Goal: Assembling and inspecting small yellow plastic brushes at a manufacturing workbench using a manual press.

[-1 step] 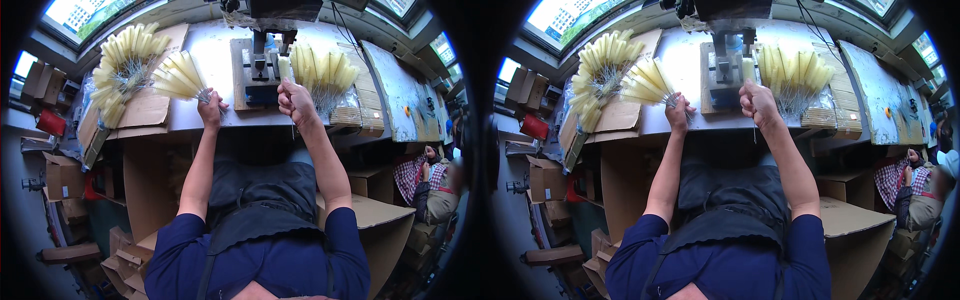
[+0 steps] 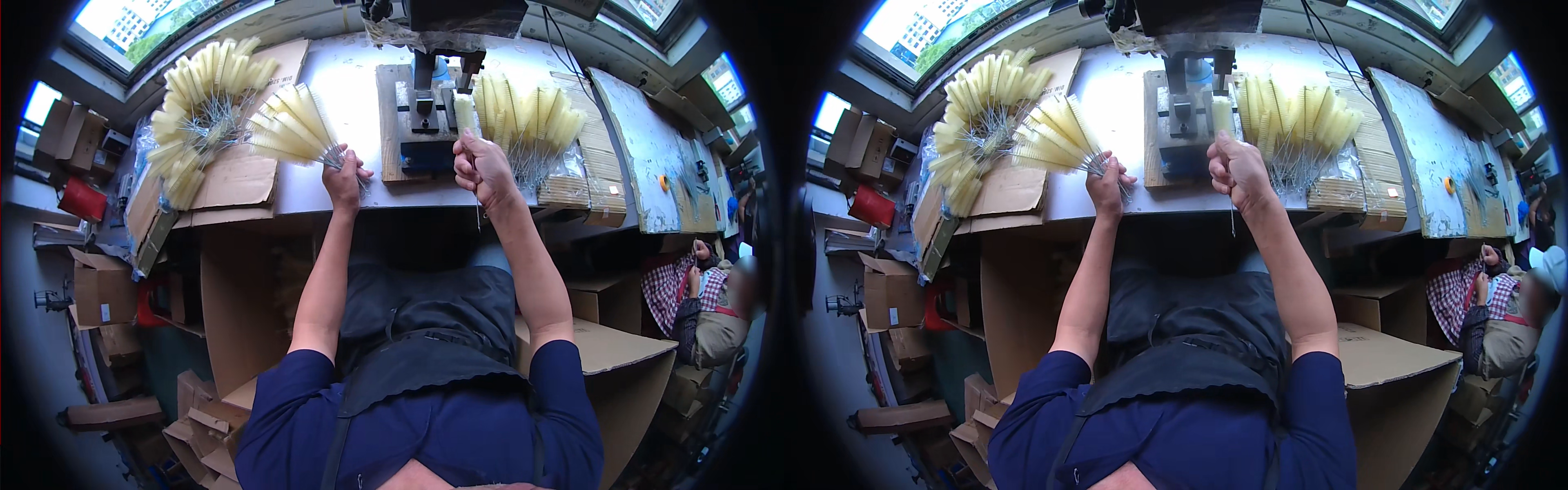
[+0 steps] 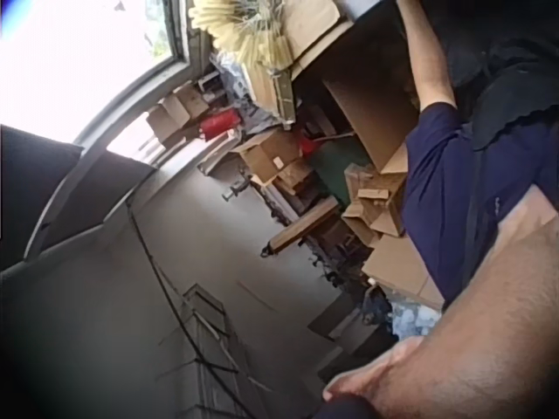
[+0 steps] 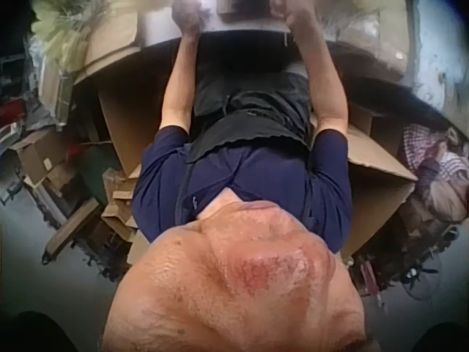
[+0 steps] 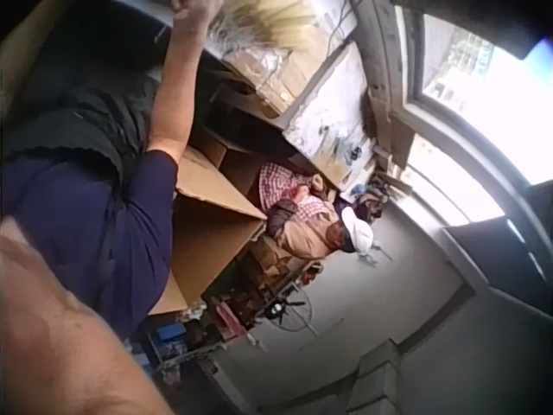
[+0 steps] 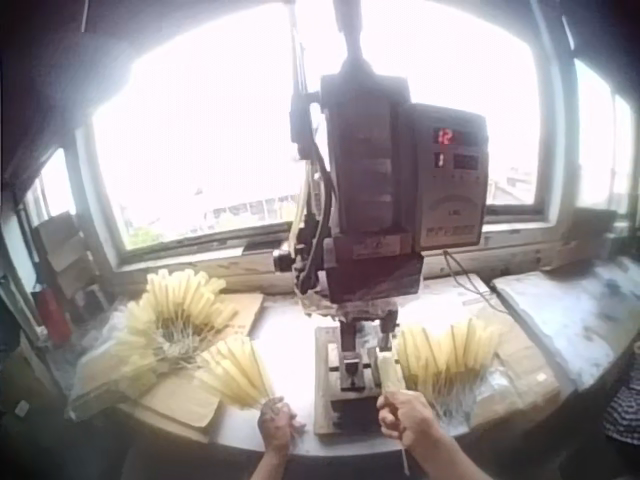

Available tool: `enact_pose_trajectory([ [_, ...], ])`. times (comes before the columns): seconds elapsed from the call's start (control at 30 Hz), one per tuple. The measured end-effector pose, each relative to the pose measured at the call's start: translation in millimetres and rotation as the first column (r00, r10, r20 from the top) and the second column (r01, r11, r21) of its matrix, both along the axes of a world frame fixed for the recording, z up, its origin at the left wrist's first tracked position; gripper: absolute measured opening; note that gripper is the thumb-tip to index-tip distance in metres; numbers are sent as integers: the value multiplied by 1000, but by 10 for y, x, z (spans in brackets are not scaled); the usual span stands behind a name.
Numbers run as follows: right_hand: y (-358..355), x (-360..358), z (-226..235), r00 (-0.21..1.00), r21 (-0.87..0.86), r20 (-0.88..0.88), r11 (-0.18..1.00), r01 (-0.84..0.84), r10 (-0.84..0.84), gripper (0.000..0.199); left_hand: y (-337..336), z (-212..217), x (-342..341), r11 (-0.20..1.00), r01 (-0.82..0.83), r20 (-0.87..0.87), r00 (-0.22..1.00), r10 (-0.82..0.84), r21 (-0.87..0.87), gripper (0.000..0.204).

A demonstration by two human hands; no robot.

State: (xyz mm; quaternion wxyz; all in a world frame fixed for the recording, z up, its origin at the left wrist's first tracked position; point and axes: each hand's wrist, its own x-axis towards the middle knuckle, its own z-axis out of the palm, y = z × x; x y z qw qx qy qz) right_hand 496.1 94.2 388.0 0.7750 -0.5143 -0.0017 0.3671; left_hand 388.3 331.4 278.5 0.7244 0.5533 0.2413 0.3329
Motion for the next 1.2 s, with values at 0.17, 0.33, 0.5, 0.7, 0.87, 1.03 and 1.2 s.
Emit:
enact_pose_trajectory([
  [0.17, -71, -80, -24, 996, -53, 92, 998, 17, -12, 38, -35, 42, -7, 1000, -7, -17, 1000, 8, 16, 35],
  [0.33, -199, -75, -124, 954, -185, 288, 973, 141, -84, 43, -48, 37, 4, 1000, -4, -3, 1000, 4, -3, 32],
  [0.5, -415, -38, -203, 832, -365, 551, 874, 319, -74, 47, 2, -8, 2, 1000, -4, 1, 1000, 4, -6, 30],
  [0.7, -575, -15, -376, 609, -467, 791, 694, 548, 51, 47, -11, -11, 25, 1000, 2, 6, 1000, -2, -7, 29],
  [0.87, -666, -8, -417, 353, -414, 910, 433, 801, 216, 42, -13, 0, 17, 1000, 19, 28, 999, -19, 5, 30],
  [1.03, -794, 92, -443, 351, -380, 925, 356, 854, 145, 41, -23, -3, 4, 1000, 26, 30, 999, -26, -8, 29],
  [1.2, -1157, 640, -466, 456, -371, 837, 299, 879, -302, 42, 8, -11, -13, 1000, 25, 43, 999, -25, -5, 30],
])
